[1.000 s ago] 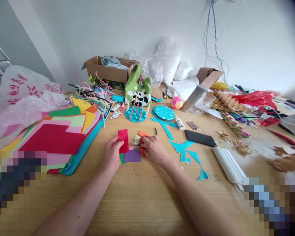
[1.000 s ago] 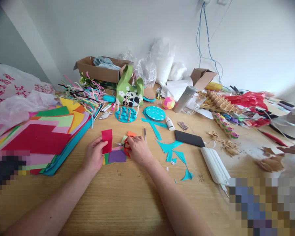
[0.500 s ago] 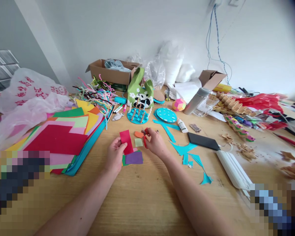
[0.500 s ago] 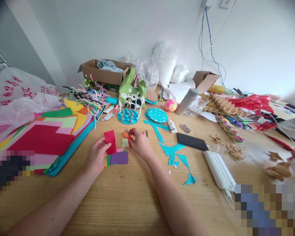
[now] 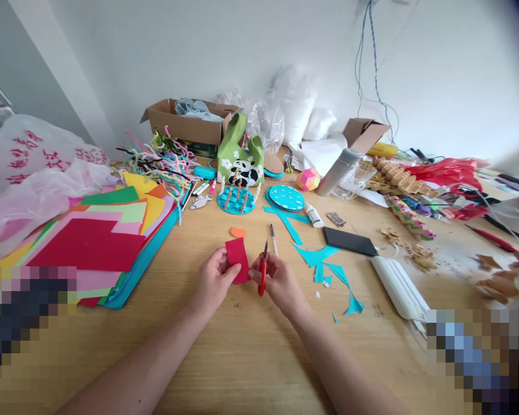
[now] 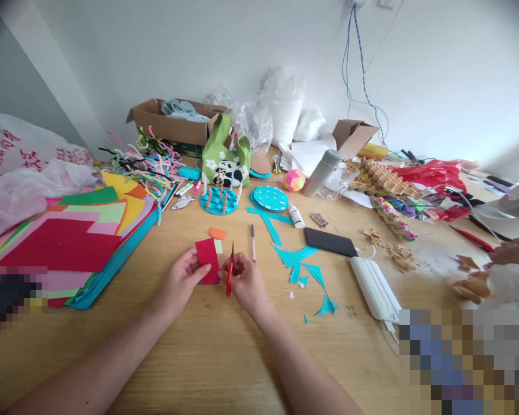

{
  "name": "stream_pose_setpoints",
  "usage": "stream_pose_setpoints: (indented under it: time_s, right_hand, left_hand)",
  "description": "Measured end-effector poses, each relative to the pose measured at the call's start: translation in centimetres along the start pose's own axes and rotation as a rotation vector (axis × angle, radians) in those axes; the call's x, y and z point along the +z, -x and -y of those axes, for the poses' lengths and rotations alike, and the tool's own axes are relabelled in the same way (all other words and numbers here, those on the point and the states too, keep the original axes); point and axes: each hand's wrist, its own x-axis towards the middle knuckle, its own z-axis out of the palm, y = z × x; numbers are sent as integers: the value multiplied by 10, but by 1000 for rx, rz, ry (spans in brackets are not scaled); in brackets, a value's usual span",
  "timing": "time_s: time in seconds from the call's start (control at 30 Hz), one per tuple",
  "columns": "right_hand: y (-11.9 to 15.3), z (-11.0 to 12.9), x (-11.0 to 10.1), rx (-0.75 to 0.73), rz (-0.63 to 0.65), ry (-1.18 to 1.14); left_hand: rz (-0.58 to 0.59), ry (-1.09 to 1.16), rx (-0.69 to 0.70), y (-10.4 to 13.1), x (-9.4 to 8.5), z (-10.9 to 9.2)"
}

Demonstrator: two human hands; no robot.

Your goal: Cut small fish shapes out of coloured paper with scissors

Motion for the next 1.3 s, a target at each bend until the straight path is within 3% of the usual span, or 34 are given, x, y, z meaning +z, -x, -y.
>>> stream_pose_setpoints:
  time_s: [0.13,0.27,0.43,0.53,0.7,0.83,1.1,1.2,1.3]
  right_hand:
    - [3,-2,-3,-55,-38,51]
    - [2,-9,-9,-107,-68,142]
    - [-9,-21,-32,-276,-370,804]
    - [-17,-27,-43,-228,-389,1077]
    - [-33,-27,-45,-85,-308,1230]
    - [-53,-21,-43,-28,-301,1181]
    - [-99,-5,-34,-7,-410,1030]
    - [-82,4,-32,-27,-406,915]
    - [-42,6,-27,-55,-174,362]
  left_hand:
    - [114,-41,-90,5,3,-4]
    - [108,-96,-101,5,4,-6]
    - [21,-71,-131,0,5,-1]
    - [13,-42,-142,-1,9,-1]
    - [44,-1,-157,-2,16,-5]
    - [51,28,-173,-7,19,-3]
    - [29,112,-131,-16,25,8]
    - [20,165,-147,-17,22,7]
    - [-6,216,-167,-18,20,3]
